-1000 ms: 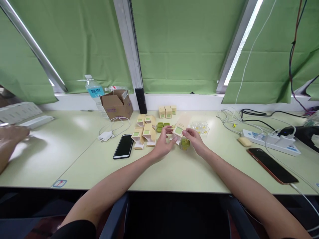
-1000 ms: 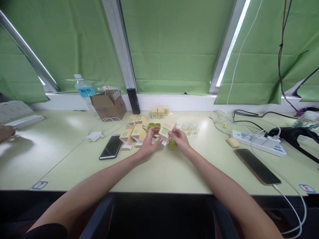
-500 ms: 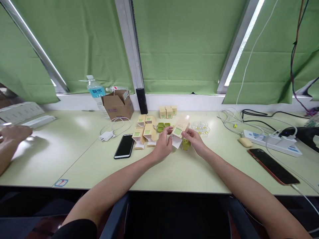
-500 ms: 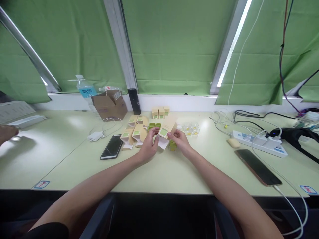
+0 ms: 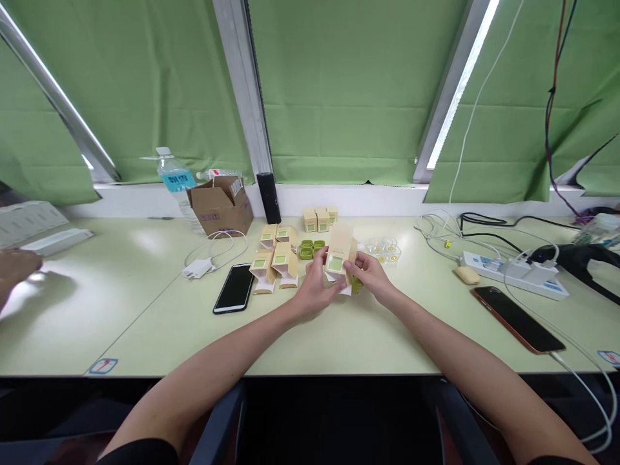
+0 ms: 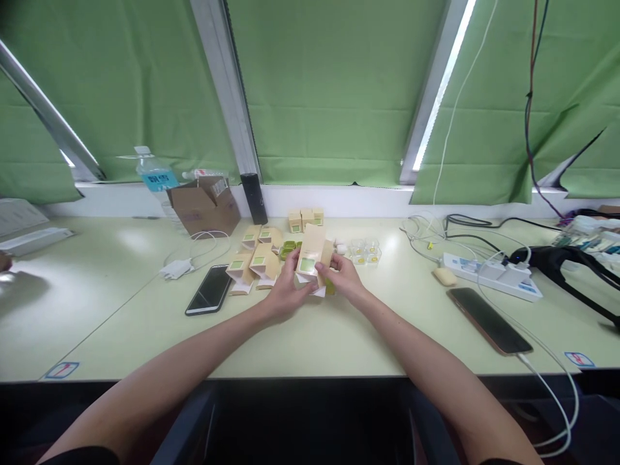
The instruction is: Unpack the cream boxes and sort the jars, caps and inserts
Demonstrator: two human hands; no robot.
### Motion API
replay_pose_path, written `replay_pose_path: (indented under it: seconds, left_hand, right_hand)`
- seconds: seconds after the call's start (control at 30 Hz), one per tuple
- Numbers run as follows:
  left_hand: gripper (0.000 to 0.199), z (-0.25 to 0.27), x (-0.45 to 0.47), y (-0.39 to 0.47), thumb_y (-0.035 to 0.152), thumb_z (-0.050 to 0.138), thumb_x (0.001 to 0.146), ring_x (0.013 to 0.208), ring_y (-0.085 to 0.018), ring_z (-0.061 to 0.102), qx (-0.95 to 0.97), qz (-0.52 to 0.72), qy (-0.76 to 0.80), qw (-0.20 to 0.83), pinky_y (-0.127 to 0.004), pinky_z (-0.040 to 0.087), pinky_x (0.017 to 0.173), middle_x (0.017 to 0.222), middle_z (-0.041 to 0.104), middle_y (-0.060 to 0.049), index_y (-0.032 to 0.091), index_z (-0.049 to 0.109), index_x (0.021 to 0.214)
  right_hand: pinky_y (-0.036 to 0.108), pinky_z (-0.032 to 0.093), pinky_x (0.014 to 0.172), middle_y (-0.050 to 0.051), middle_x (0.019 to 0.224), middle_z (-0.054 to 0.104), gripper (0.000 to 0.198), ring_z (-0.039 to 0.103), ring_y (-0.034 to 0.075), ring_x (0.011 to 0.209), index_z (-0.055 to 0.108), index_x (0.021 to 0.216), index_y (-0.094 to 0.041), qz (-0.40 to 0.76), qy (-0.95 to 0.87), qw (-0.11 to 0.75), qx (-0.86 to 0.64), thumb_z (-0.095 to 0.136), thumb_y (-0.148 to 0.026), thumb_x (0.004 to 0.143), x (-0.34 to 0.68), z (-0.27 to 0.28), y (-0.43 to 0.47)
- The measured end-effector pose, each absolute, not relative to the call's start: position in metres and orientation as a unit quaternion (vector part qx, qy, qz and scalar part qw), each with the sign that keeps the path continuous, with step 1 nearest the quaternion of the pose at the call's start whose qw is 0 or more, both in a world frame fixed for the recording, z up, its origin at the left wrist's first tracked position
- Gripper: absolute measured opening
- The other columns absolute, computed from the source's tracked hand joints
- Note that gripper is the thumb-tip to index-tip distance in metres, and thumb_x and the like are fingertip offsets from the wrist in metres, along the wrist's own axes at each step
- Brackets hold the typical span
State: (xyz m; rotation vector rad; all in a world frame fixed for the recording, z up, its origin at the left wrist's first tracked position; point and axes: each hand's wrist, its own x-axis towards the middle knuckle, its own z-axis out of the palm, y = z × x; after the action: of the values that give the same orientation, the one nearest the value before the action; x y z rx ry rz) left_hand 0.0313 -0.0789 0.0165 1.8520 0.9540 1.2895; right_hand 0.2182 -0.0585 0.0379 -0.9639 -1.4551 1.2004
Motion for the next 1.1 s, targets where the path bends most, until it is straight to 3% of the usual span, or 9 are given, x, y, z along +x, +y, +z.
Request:
replay_pose_path:
  seconds: [0.1, 0.2, 0.4, 0.77, 0.97, 1.1]
  left_hand:
    - [0.073, 0.022, 0.031, -0.080, 0.039, 0.074, 0.088, 0.139, -0.033, 0.046, 0.718, 0.505, 0.328, 0.350, -0.050, 0.038, 0.115, 0.149, 0.050, -0.015, 0.024, 0.037, 0.149]
    - [0.056, 0.025, 0.032, -0.077, 0.048, 0.067, 0.092, 0.127, -0.030, 0.057, 0.695, 0.524, 0.315, 0.378, -0.045, 0.046, 0.106, 0.138, 0.060, -0.014, 0.022, 0.049, 0.139]
    - [0.051, 0.025, 0.034, -0.070, 0.060, 0.073, 0.083, 0.099, -0.026, 0.067, 0.631, 0.532, 0.370, 0.427, -0.038, 0.052, 0.089, 0.110, 0.074, -0.011, 0.018, 0.070, 0.112]
    - [0.041, 0.028, 0.029, -0.067, 0.058, 0.074, 0.080, 0.077, -0.021, 0.063, 0.619, 0.519, 0.386, 0.446, -0.032, 0.048, 0.071, 0.077, 0.069, -0.004, 0.017, 0.070, 0.076]
    - [0.038, 0.028, 0.026, -0.058, 0.055, 0.076, 0.078, 0.068, -0.019, 0.058, 0.569, 0.548, 0.408, 0.456, -0.030, 0.043, 0.063, 0.069, 0.064, -0.002, 0.018, 0.068, 0.076]
    - [0.037, 0.029, 0.021, -0.054, 0.053, 0.074, 0.082, 0.062, -0.016, 0.053, 0.539, 0.572, 0.439, 0.436, -0.029, 0.040, 0.059, 0.064, 0.059, 0.000, 0.019, 0.065, 0.072]
  right_hand:
    - [0.040, 0.063, 0.082, 0.010, 0.105, 0.080, 0.062, 0.076, 0.030, 0.098, 0.073, 0.105, -0.023, 0.494, -0.592, 0.498, -0.399, 0.091, -0.061, 0.060, 0.217, 0.039, -0.060]
    - [0.040, 0.063, 0.079, 0.010, 0.103, 0.081, 0.062, 0.077, 0.030, 0.095, 0.073, 0.105, -0.022, 0.494, -0.581, 0.510, -0.398, 0.094, -0.056, 0.057, 0.215, 0.040, -0.062]
    - [0.040, 0.062, 0.073, 0.008, 0.093, 0.082, 0.048, 0.077, 0.030, 0.085, 0.076, 0.091, -0.021, 0.473, -0.577, 0.524, -0.412, 0.092, -0.052, 0.058, 0.216, 0.040, -0.063]
    - [0.041, 0.061, 0.072, 0.008, 0.088, 0.081, 0.054, 0.076, 0.030, 0.083, 0.076, 0.092, -0.020, 0.480, -0.554, 0.530, -0.426, 0.093, -0.055, 0.056, 0.219, 0.044, -0.065]
    - [0.037, 0.056, 0.069, 0.005, 0.087, 0.078, 0.059, 0.074, 0.026, 0.080, 0.058, 0.114, -0.025, 0.445, -0.580, 0.530, -0.430, 0.076, -0.066, 0.075, 0.217, 0.038, -0.065]
    - [0.036, 0.049, 0.077, -0.001, 0.082, 0.071, 0.040, 0.067, 0.022, 0.082, 0.048, 0.112, -0.028, 0.319, -0.647, 0.534, -0.442, 0.065, -0.055, 0.089, 0.219, 0.037, -0.069]
